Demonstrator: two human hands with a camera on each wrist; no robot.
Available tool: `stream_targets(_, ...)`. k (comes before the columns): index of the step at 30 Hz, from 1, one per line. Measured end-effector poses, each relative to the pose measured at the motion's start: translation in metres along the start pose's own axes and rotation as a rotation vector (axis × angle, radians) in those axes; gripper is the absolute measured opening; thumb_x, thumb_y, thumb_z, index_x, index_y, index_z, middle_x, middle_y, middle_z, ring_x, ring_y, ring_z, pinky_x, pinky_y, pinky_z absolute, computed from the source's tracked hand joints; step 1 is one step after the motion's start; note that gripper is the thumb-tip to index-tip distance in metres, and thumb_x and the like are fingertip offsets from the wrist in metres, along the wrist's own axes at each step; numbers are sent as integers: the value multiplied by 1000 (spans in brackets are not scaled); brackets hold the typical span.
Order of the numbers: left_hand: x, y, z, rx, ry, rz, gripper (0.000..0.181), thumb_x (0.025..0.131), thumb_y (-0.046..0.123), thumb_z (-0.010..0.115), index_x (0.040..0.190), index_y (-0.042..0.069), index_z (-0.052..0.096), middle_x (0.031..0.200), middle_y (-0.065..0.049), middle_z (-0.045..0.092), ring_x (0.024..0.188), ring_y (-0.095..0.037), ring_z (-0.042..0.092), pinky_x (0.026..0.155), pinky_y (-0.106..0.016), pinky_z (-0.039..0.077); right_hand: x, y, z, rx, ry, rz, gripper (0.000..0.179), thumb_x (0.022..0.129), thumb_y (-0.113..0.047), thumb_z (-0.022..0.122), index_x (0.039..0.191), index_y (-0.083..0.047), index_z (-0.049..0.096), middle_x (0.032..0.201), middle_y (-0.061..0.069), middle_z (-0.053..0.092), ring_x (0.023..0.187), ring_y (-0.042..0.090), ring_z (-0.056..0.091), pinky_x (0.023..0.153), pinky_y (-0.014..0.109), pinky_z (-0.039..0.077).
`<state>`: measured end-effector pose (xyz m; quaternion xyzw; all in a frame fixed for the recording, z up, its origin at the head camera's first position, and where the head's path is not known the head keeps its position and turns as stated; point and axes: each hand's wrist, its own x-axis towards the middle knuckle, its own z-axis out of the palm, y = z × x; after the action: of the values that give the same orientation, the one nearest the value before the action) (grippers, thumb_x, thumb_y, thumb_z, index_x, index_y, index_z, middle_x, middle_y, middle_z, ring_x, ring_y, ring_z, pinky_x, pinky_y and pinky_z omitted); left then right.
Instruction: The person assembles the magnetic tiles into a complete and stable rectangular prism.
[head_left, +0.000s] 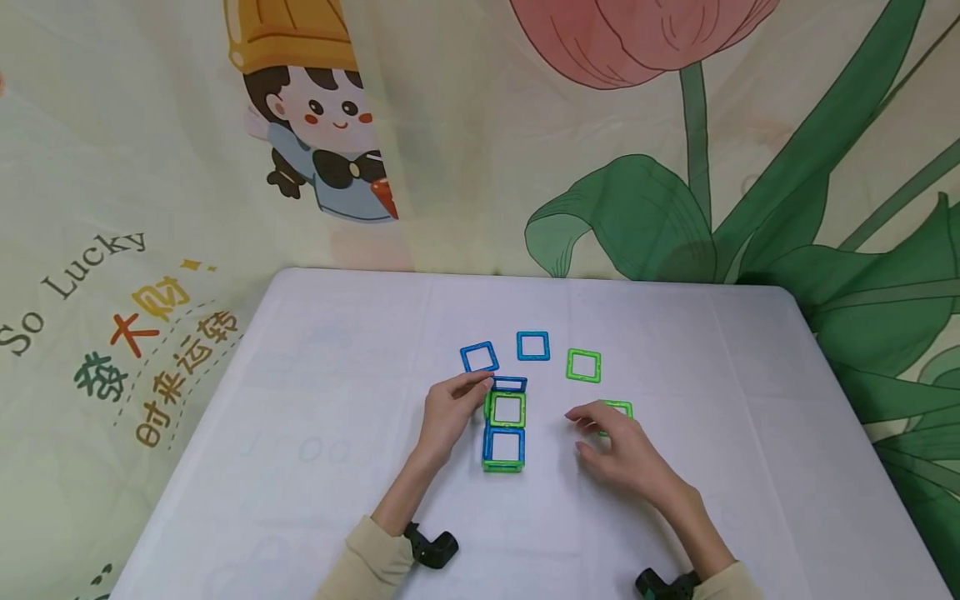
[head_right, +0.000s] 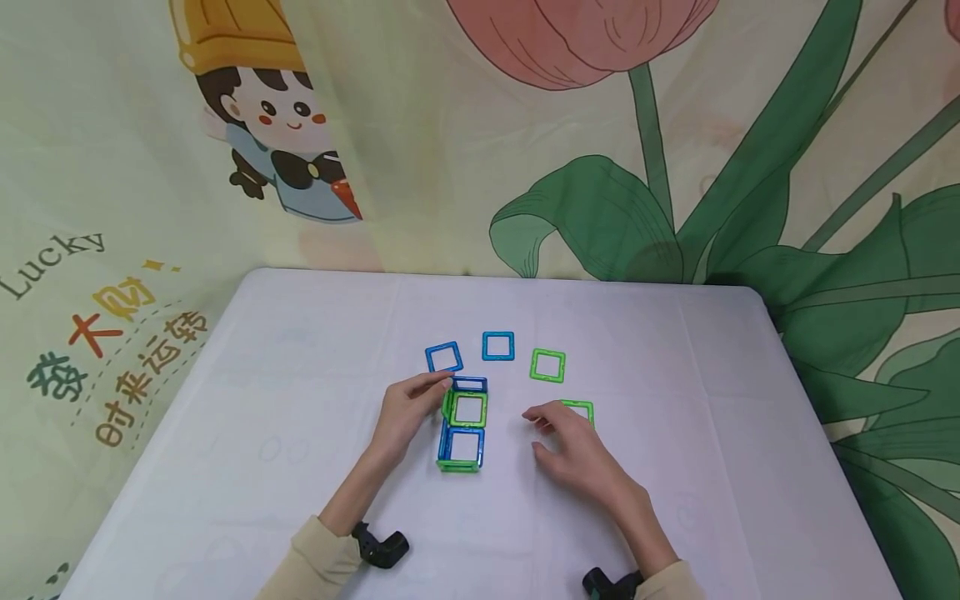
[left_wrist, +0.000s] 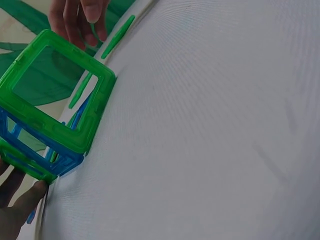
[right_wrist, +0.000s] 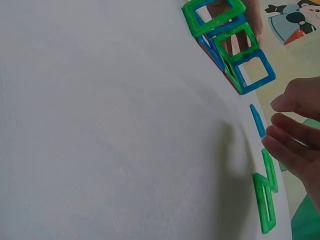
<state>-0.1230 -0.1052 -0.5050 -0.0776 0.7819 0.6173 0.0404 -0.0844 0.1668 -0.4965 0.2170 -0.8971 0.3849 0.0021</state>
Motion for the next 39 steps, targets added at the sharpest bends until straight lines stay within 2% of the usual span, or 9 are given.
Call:
stream_targets(4, 0, 0, 0, -1, 7, -2, 28, 99, 33, 69, 122, 19, 76, 121, -3, 74, 101, -17, 67, 85, -23, 55, -1, 7, -5, -70, 16, 13, 44, 82, 5, 78, 123, -4, 66, 120, 8, 69, 105, 25, 67, 89, 43, 59)
stream_targets(9, -2, 1, 1, -4, 9, -8, 30, 99, 33, 70, 124, 18, 76, 122, -4, 74, 101, -18, 68, 88, -26, 56, -2, 15, -10, -221, 20, 18, 47, 79, 5, 79, 122, -6, 67, 122, 7, 67, 110, 25, 63, 90, 42, 58)
stream_targets(15, -3, 1, 1, -7, 10, 10, 32, 99, 32, 69, 126, 15, 75, 124, -4, 74, 98, -17, 66, 87, -26, 55, -1, 24, -15, -351, 42, -56, 50, 73, 5, 84, 120, -5, 68, 122, 11, 66, 113, 28, 60, 91, 43, 58)
stream_targets(19, -3, 0, 2, -6, 14, 12, 30, 99, 32, 70, 124, 17, 76, 123, -4, 74, 99, -16, 66, 87, -26, 56, 0, 28, -17, -413, 42, -87, 53, 70, 9, 80, 120, -3, 68, 123, 14, 66, 114, 32, 61, 94, 46, 55)
stream_targets(26, -2, -2, 2, -14, 22, 4, 28, 98, 32, 71, 122, 19, 77, 124, -3, 74, 106, -16, 70, 93, -31, 58, 0, 31, -17, -459, 19, -71, 54, 69, 11, 75, 122, -1, 67, 124, 18, 65, 115, 36, 61, 93, 49, 55)
stream_targets(39, -2, -2, 2, -9, 25, 10, 28, 98, 31, 71, 122, 18, 77, 121, -4, 75, 100, -17, 71, 88, -28, 57, 3, 31, -19, -506, -9, -49, 58, 69, 9, 79, 125, 2, 65, 123, 20, 65, 111, 35, 63, 83, 44, 59)
